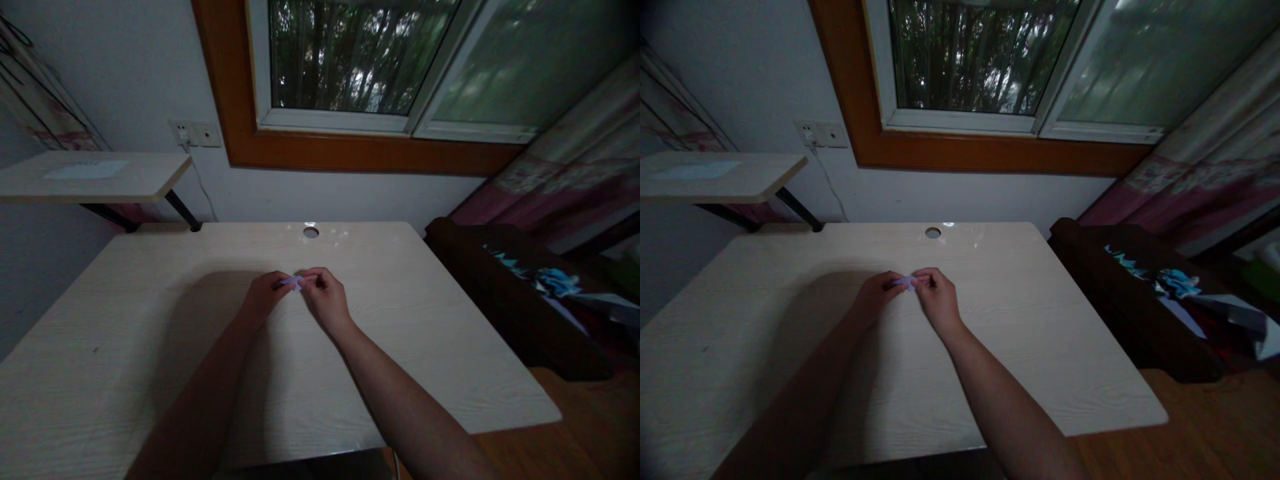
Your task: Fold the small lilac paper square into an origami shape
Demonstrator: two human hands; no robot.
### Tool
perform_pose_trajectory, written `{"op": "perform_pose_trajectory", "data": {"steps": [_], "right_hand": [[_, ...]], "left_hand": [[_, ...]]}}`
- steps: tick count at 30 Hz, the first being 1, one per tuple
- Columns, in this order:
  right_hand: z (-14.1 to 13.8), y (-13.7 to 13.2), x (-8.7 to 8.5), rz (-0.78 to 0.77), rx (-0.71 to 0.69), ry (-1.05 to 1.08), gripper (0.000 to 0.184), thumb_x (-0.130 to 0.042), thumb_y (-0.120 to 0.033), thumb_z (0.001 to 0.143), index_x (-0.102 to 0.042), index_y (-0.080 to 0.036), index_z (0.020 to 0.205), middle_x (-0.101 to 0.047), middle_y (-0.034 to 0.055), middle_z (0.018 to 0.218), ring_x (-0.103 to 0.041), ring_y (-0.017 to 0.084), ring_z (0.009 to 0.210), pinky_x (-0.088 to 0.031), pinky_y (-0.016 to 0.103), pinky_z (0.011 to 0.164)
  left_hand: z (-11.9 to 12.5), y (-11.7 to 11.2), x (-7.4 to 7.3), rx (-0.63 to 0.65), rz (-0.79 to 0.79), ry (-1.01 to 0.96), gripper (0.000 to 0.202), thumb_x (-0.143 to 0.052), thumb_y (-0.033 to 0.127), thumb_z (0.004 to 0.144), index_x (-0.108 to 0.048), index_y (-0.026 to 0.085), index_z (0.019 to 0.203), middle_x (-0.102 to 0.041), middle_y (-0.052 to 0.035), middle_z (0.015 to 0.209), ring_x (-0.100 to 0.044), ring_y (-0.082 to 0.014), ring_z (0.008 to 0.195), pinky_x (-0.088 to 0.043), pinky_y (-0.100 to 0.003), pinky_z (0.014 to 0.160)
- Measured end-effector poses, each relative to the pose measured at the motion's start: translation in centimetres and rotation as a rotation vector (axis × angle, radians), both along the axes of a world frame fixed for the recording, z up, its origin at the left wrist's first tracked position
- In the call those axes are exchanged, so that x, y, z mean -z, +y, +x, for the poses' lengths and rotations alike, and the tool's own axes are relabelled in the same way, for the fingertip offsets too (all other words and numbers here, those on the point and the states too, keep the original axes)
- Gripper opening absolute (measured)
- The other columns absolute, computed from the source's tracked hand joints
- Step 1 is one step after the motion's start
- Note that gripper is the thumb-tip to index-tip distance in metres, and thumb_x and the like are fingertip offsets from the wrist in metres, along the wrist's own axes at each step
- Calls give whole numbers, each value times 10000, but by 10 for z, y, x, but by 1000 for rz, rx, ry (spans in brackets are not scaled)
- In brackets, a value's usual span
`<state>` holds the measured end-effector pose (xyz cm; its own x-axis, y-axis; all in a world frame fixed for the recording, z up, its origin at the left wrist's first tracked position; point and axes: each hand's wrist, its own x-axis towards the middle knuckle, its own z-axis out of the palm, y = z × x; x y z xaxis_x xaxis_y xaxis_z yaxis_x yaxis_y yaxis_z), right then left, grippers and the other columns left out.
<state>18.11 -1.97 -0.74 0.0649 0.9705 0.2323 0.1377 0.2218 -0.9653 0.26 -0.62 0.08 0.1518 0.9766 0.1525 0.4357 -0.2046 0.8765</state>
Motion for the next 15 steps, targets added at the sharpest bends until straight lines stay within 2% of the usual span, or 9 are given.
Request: {"op": "perform_pose_trajectory", "data": {"steps": [6,9,15], "right_hand": [[-1,-1,-2,56,1,-87,210,-718,-366,836,-698,-224,990,-740,43,906,-688,199,819,-538,329,784],[-1,-2,-2,78,4,-116,208,-711,-356,844,-698,-232,1010,-737,45,912,-682,200,824,-530,329,788],[-2,0,1,15,-21,55,238,-709,-318,838,-639,-230,1047,-724,9,845,-656,175,758,-508,306,755]], "left_hand": [[-1,-2,0,-27,1,16,201,-716,409,780,-763,215,760,-723,0,668,-634,-165,646,-449,-247,612],[-3,-3,3,-25,-47,-94,213,-733,408,764,-757,198,733,-707,1,639,-628,-155,620,-451,-240,593],[-2,-2,8,18,-187,-350,218,-726,390,755,-765,175,753,-729,-25,647,-651,-147,600,-524,-253,629]]}}
